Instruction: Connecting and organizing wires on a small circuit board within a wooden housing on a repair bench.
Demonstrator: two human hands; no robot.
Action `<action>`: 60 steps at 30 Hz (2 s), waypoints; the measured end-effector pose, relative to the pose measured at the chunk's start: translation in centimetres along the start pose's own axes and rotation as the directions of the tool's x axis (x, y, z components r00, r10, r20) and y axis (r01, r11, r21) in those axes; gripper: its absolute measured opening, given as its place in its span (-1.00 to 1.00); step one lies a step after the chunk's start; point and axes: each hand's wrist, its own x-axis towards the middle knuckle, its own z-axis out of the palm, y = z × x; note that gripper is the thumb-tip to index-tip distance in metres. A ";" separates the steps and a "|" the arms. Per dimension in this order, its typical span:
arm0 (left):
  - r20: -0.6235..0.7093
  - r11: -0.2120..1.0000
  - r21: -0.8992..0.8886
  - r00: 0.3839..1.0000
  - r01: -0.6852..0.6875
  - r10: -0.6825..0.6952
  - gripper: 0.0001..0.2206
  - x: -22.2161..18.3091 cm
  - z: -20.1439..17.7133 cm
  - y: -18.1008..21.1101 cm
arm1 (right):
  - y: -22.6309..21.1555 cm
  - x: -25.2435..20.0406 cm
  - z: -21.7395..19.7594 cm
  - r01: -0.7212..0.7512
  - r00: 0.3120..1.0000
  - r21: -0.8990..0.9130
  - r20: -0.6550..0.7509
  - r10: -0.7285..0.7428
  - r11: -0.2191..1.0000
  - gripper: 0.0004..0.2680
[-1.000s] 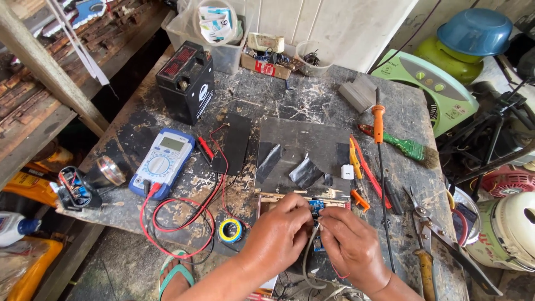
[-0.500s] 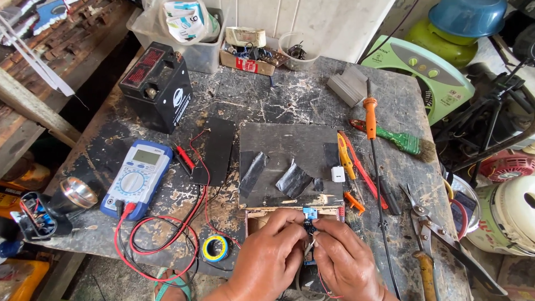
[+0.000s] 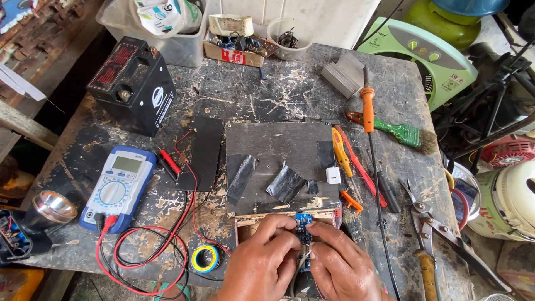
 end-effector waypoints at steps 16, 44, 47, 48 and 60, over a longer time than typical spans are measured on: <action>-0.079 1.000 0.001 0.997 -0.006 0.006 -0.86 0.4 -0.4 0.9 | 0.0 0.6 -0.2 0.053 0.998 0.011 -0.030 -0.053 0.999 -0.90; -0.083 0.973 -0.225 0.994 0.053 -0.073 -0.96 0.6 -1.8 1.6 | -0.1 0.5 -2.0 -0.160 0.951 0.081 0.280 0.132 0.984 -0.47; -0.081 0.966 -0.245 0.991 0.080 -0.103 -0.95 0.6 -1.7 1.6 | -0.1 0.4 -2.0 -0.142 0.951 0.077 0.286 0.115 0.987 -0.45; -0.082 0.965 -0.247 0.991 0.086 -0.109 -0.93 0.6 -1.7 1.5 | -0.2 0.6 -2.0 -0.121 0.957 0.072 0.273 0.097 0.990 -0.46; -0.070 0.972 -0.206 0.989 0.110 -0.127 -0.95 0.9 -1.8 1.5 | -0.1 0.5 -1.8 -0.128 0.967 0.101 0.236 0.101 0.987 -0.50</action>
